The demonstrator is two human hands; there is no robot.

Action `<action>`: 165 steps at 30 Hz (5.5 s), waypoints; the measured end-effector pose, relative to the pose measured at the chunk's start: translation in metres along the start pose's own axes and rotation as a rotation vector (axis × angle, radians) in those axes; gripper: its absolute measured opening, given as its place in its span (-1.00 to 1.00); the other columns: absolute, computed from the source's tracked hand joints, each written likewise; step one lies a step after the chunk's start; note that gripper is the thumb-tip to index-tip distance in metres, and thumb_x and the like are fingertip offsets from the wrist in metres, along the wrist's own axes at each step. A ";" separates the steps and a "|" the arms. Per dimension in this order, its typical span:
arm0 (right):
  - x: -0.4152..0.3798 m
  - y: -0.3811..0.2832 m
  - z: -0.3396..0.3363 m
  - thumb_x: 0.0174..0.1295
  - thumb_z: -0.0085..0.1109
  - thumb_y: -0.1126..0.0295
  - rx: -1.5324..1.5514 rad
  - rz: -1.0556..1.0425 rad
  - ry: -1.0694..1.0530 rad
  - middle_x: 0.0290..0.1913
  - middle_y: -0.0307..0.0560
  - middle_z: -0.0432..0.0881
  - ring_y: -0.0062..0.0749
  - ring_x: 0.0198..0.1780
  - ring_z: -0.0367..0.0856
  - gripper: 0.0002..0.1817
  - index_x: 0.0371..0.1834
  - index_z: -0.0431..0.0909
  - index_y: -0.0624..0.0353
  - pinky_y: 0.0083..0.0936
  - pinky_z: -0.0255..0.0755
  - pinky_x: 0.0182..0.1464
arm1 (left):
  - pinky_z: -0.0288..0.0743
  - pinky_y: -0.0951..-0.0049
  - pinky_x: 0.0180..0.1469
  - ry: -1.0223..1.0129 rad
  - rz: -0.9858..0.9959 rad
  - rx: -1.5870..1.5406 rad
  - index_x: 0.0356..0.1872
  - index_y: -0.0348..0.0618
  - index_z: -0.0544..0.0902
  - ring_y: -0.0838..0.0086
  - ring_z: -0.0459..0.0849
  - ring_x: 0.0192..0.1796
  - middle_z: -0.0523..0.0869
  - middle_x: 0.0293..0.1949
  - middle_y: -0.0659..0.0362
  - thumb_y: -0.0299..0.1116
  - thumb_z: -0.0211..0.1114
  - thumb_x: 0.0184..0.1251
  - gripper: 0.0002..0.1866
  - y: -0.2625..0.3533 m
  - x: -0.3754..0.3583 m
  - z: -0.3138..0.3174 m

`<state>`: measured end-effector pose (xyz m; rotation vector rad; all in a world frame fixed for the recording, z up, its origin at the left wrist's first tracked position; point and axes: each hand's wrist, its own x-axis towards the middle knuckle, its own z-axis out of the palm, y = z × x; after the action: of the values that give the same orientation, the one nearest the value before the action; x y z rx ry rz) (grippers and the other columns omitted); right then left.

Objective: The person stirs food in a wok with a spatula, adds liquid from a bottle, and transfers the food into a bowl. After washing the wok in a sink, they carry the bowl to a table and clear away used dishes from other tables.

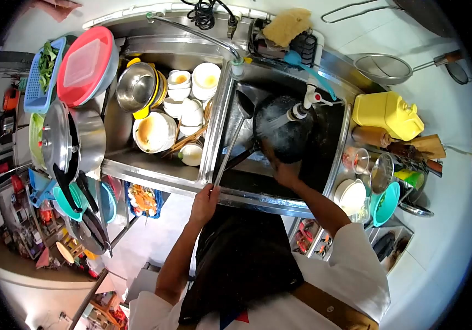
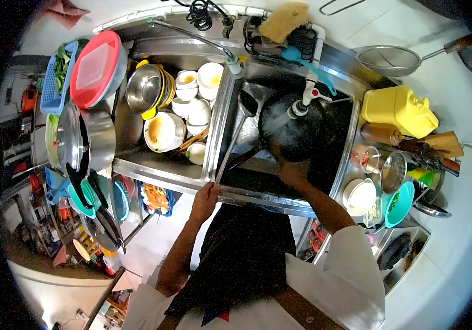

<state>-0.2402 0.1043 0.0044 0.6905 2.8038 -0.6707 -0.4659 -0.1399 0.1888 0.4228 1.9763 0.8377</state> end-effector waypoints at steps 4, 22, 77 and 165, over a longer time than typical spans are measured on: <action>0.105 0.042 0.021 0.22 -0.05 0.36 0.075 0.356 -0.007 -0.37 0.21 0.65 0.13 -0.33 0.65 -0.60 0.14 0.45 0.17 -0.07 0.54 -0.29 | 0.43 0.29 -0.37 0.026 -0.005 0.045 -0.30 -0.30 0.51 0.22 0.59 -0.47 0.59 -0.55 -0.01 -0.15 0.04 0.46 -0.65 0.004 0.000 -0.002; 0.073 0.067 -0.052 0.34 -0.08 0.18 0.031 0.442 -0.180 -0.21 0.18 0.67 0.02 -0.19 0.67 -0.60 -0.02 0.53 0.30 -0.10 0.54 -0.19 | 0.32 0.41 -0.47 0.061 0.103 0.065 -0.38 -0.31 0.50 0.47 0.41 -0.57 0.45 -0.64 0.16 -0.11 0.04 0.47 -0.60 0.006 0.007 0.007; 0.006 0.042 0.070 0.29 0.06 0.37 -0.847 -0.195 0.345 -0.60 -0.17 0.47 -0.57 -0.59 0.30 -0.71 0.03 0.54 0.24 -0.53 0.26 -0.55 | 0.37 0.08 -0.35 0.018 0.026 0.087 -0.35 -0.27 0.49 -0.14 0.56 -0.35 0.57 -0.50 -0.16 -0.17 0.11 0.41 -0.69 0.029 0.021 0.018; 0.137 -0.128 -0.637 0.11 0.33 0.12 0.513 0.017 1.199 -0.34 -0.13 0.68 -0.50 -0.35 0.59 -0.60 -0.18 0.64 0.26 -0.51 0.45 -0.25 | 0.39 0.41 -0.48 -0.923 -0.370 -0.459 -0.56 -0.16 0.49 0.48 0.49 -0.58 0.52 -0.63 0.17 -0.29 0.21 0.30 -0.74 0.041 0.076 0.100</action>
<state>-0.4611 0.3539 0.5784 1.6563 3.6299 -1.3400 -0.4218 -0.0271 0.1363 0.1151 0.9297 0.6537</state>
